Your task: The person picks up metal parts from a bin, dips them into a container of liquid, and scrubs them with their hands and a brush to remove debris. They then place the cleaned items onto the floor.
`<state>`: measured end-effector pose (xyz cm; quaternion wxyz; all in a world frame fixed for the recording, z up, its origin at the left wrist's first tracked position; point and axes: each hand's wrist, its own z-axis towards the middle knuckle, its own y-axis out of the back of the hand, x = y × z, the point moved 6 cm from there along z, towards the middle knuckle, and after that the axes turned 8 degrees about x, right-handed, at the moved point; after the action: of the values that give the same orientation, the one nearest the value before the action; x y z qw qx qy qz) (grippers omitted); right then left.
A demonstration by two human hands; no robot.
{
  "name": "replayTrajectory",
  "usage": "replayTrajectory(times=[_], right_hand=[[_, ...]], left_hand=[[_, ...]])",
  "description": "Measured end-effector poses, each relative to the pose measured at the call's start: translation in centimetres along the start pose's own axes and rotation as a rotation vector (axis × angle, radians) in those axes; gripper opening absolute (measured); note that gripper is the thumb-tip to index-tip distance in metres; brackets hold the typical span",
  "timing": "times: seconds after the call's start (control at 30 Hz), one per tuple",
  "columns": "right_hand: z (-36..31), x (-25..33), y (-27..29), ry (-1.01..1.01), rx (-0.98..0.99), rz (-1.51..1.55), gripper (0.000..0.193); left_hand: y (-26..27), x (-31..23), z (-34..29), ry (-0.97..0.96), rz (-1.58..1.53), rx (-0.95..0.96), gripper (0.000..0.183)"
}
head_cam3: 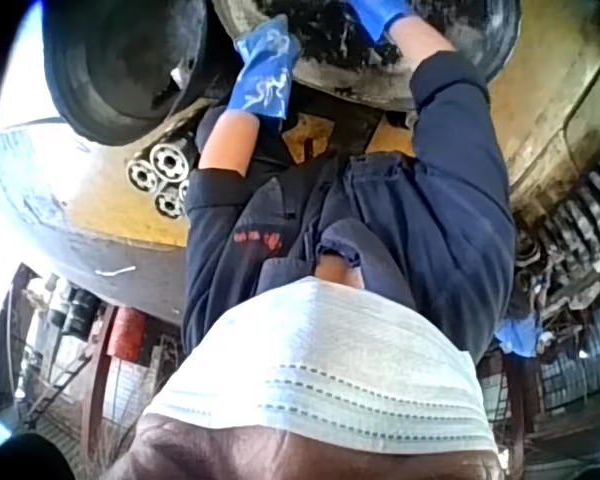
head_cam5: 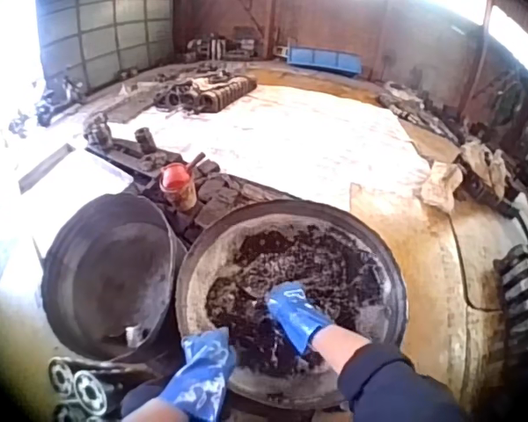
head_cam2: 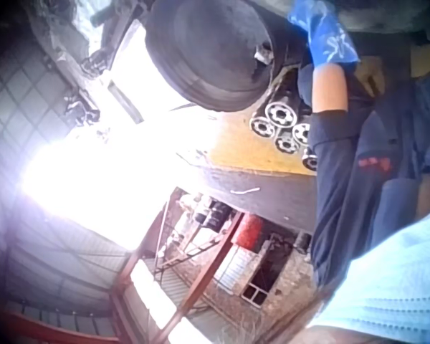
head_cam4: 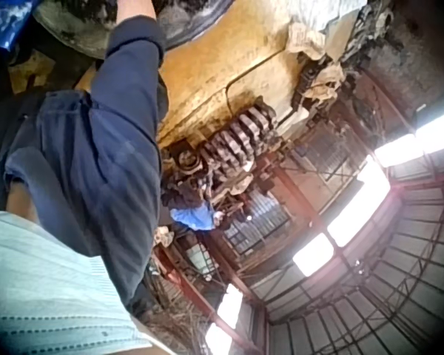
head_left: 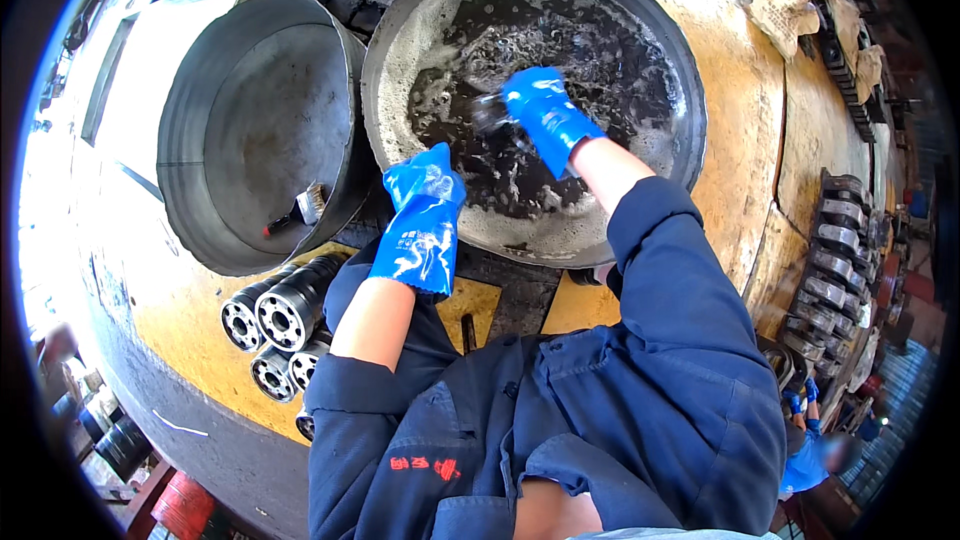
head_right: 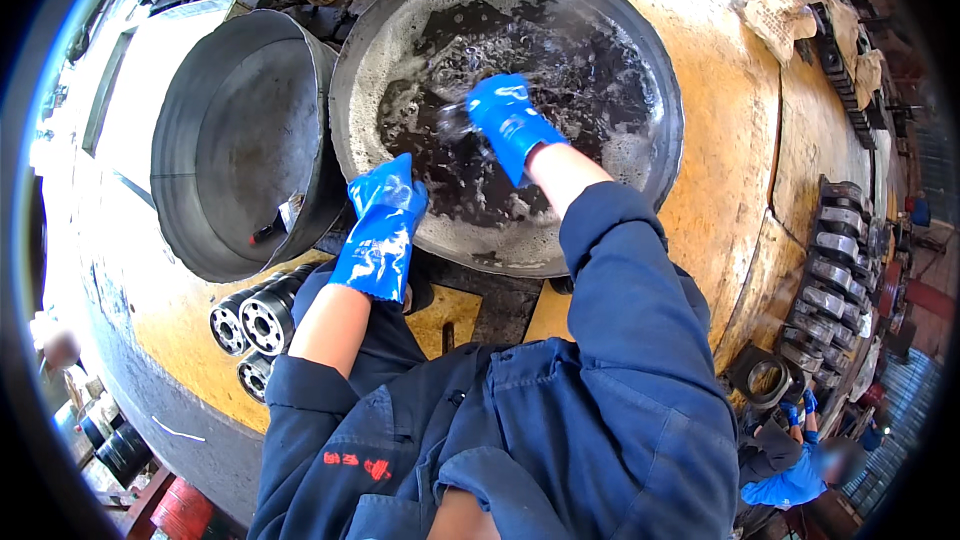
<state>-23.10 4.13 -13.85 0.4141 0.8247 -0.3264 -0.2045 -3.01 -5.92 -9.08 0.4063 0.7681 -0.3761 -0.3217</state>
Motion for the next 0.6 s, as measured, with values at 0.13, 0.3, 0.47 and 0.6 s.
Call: replayTrajectory(times=[0.13,0.3,0.47,0.6], right_hand=[[-2.2,4.9,0.1,0.302,-0.008,-0.136,0.031],[-0.5,-4.8,-1.6,0.087,0.049,-0.142,0.043],[-0.6,-9.8,-2.1,-0.286,-0.046,0.133,0.037],[0.2,-3.4,-1.8,-0.129,-0.17,0.216,0.032]], left_hand=[[-0.1,0.3,-0.1,-0.009,0.017,-0.006,0.032],[0.4,0.0,-0.3,0.004,-0.011,0.001,0.032],[0.2,-0.2,-0.1,0.012,0.024,0.052,0.032],[0.1,-1.4,0.2,-0.027,0.038,0.032,0.031]])
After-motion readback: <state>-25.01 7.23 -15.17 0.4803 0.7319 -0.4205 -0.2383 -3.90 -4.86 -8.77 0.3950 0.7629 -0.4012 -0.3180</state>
